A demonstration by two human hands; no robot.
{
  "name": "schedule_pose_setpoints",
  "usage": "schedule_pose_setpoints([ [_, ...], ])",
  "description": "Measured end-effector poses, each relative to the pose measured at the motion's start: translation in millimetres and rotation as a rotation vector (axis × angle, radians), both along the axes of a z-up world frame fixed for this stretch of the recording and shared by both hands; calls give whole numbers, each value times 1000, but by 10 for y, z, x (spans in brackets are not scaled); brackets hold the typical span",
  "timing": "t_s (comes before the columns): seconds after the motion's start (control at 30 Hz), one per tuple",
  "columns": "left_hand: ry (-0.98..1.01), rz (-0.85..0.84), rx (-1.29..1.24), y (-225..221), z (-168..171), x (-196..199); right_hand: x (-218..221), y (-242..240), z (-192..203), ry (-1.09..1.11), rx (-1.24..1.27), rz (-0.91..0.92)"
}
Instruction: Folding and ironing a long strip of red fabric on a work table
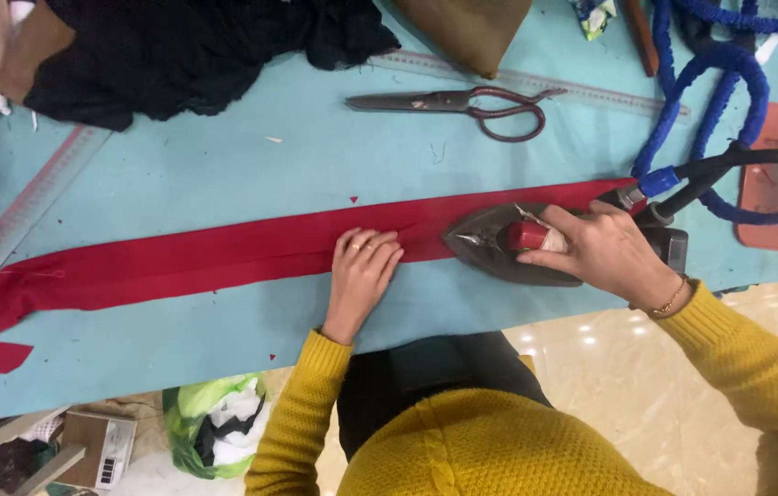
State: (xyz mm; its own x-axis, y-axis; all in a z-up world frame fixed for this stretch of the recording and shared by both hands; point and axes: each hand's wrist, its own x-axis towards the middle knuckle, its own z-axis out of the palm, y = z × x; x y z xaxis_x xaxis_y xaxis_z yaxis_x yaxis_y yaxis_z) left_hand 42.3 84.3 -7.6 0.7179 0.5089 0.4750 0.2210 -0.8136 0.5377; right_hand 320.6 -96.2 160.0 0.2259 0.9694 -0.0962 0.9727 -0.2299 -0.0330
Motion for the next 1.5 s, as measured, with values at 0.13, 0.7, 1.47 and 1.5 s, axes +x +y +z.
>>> schedule_pose_setpoints([
  [0.13,64,-24,78,-96,30,-119,-30,41,65,4,-11,-1],
  [0.7,482,121,65,-386,238,-424,-170,427,-189,103,131,148],
  [1.47,265,-143,85,-533,-9,30,75,456,-173,33,68,47],
  [1.5,277,-111,82,-542,-17,-2,40,459,-185,27,96,85],
])
